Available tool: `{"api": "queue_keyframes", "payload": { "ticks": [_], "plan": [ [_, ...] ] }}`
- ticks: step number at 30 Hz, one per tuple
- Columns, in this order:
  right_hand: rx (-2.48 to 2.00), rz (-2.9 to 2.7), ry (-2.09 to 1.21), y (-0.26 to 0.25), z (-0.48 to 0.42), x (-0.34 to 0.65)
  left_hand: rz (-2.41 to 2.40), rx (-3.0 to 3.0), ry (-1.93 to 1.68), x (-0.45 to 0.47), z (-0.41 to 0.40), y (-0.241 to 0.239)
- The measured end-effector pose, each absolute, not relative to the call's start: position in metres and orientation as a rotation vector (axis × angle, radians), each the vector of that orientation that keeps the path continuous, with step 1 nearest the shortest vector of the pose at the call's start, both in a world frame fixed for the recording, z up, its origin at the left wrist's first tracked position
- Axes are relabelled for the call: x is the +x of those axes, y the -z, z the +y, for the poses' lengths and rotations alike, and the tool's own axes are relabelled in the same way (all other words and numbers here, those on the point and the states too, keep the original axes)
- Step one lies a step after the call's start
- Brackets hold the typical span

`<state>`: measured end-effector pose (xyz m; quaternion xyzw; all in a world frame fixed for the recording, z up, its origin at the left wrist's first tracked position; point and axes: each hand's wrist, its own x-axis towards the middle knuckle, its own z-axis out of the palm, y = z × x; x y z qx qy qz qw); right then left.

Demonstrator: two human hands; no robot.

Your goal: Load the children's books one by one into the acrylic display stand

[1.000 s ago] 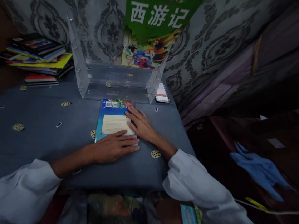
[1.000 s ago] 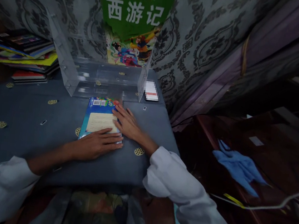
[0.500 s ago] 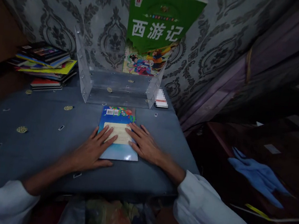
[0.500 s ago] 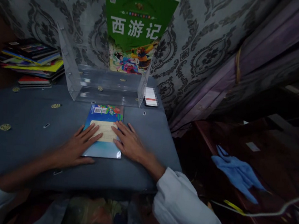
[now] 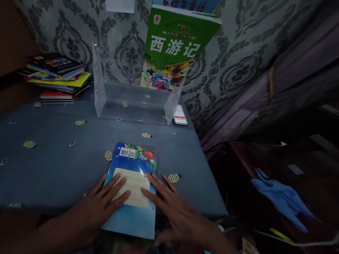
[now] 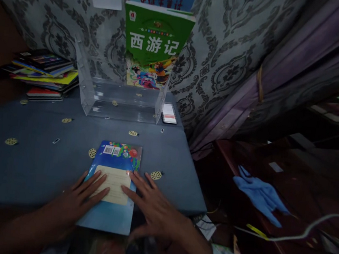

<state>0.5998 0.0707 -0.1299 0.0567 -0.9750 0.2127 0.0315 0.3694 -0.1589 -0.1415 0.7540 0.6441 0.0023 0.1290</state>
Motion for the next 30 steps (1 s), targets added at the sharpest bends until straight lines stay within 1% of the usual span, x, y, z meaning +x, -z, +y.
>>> {"api": "queue_keyframes", "payload": {
  "ticks": [3, 7, 12, 16, 19, 23, 26, 30],
  "plan": [
    [0.187, -3.032, -0.687, 0.134, 0.067, 0.608, 1.813, 2.203, 0.0, 0.372, -0.167, 0.133],
    [0.104, -2.938, -0.689, 0.134, 0.064, 0.609, 1.731, 2.239, -0.093, 0.362, -0.17, 0.092],
    [-0.042, -2.754, -0.726, 0.122, 0.077, 0.592, 1.675, 2.207, -0.326, 0.332, -0.159, 0.033],
    [-0.114, -2.612, -0.841, 0.118, 0.1, 0.567, 1.748, 2.016, -0.585, 0.304, -0.135, 0.012],
    [-0.18, -2.518, -1.014, 0.118, 0.113, 0.55, 1.76, 1.771, -0.846, 0.287, -0.11, 0.015],
    [-0.376, -2.364, -1.17, 0.115, 0.119, 0.532, 1.844, 1.519, -1.166, 0.279, -0.075, 0.046],
    [-0.47, -2.257, -1.22, 0.114, 0.119, 0.521, 1.861, 1.531, -1.293, 0.282, -0.054, 0.071],
    [-0.579, -2.109, -1.233, 0.119, 0.118, 0.51, 1.867, 1.584, -1.392, 0.282, -0.039, 0.088]
  ]
}}
